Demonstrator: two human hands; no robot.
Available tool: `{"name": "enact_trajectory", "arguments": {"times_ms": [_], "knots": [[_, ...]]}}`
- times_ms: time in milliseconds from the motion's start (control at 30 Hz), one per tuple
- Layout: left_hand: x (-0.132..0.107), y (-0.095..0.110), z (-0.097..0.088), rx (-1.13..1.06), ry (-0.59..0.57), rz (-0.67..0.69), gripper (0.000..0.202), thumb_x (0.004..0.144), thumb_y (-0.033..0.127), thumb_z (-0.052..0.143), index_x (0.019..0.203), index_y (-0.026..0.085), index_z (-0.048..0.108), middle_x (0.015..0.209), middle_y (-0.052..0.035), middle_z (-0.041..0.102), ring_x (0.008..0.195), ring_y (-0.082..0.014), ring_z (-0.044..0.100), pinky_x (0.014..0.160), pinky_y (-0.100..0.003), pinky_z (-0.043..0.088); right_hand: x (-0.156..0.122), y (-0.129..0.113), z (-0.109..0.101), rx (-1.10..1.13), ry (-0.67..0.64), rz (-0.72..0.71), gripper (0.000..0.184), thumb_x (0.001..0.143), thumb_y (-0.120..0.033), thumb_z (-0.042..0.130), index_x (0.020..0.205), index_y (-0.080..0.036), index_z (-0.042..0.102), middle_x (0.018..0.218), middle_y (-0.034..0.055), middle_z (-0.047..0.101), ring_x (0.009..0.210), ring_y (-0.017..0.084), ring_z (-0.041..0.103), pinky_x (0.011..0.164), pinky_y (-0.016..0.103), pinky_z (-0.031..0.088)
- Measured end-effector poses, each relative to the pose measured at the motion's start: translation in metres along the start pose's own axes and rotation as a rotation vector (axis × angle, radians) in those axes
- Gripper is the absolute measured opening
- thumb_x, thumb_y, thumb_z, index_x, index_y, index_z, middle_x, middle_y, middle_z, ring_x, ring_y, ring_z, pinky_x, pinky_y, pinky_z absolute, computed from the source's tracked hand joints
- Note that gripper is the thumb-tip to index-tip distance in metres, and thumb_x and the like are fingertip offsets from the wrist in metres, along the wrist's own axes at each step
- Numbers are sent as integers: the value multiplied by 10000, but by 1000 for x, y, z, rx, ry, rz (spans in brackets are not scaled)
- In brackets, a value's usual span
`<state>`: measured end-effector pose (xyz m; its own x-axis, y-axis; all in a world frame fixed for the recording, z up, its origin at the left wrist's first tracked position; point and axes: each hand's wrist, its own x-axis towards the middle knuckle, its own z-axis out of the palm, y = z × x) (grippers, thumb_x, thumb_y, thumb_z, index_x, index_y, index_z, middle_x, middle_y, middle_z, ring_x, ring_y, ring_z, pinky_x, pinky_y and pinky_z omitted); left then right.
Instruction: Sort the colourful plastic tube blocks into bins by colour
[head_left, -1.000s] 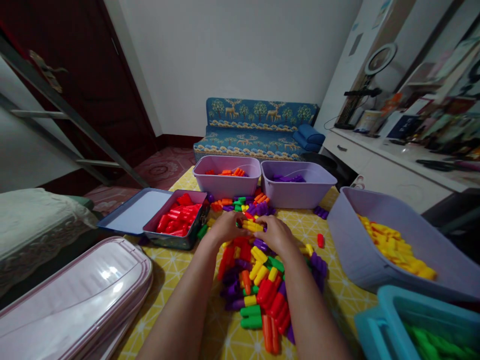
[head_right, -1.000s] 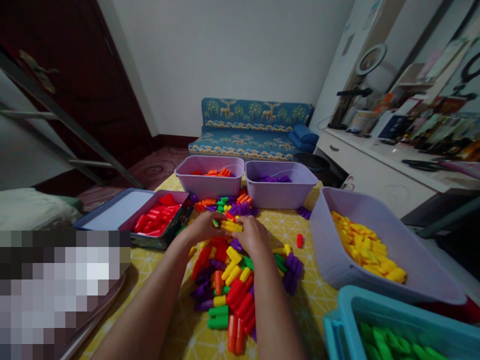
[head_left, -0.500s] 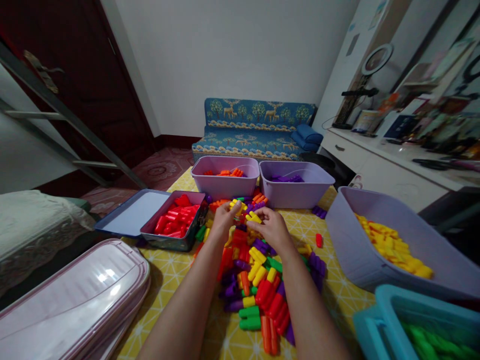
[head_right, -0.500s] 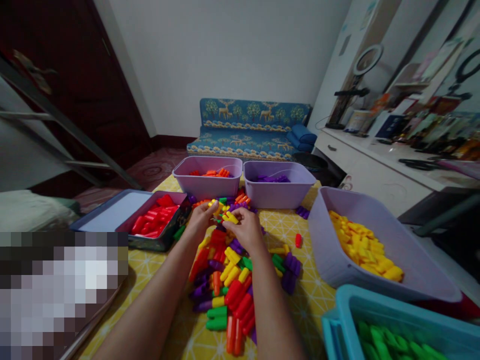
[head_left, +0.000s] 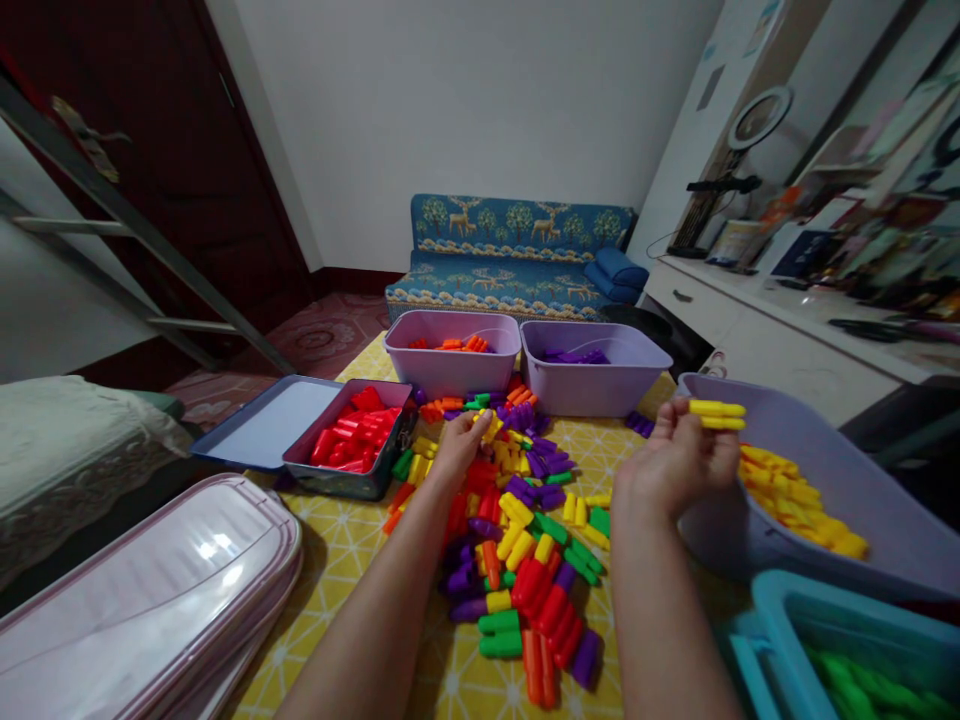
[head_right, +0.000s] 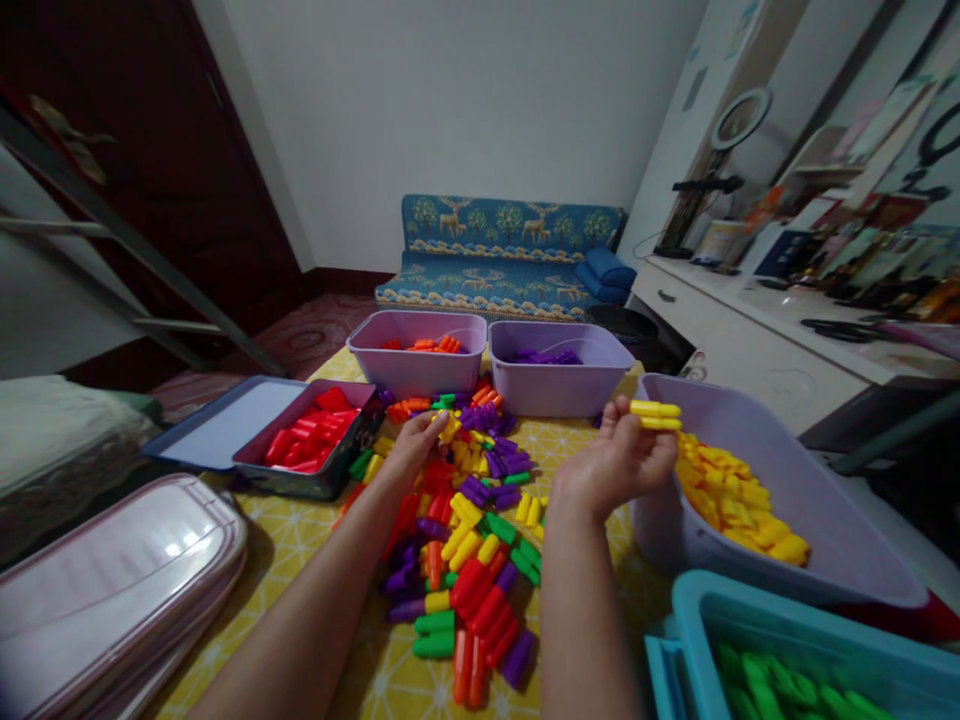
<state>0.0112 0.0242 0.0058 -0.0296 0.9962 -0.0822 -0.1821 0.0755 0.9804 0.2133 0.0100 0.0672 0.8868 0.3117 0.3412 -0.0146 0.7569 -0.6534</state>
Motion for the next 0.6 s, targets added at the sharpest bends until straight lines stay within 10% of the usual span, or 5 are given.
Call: {"name": "enact_trajectory", "arguments": {"times_ms": [333,600], "knots": [[3,-4,-3,23,0,-26,437,670,585,686,742,174,557,478,61,509,411,-85,482,433,-196,444,6,5,-10,-1,0,143,233,840,-391,517,999,-225,478,1196,82,591,1164,177,588,994,400,473],[3,-3,-3,22,-6,-19,448,667,591,684,721,167,549,467,56,505,393,-85,482,405,-181,390,7,-19,-5,-33,-102,228,635,904,-595,27,1296,-279,415,1450,87,418,1261,201,515,1006,470,445]]}}
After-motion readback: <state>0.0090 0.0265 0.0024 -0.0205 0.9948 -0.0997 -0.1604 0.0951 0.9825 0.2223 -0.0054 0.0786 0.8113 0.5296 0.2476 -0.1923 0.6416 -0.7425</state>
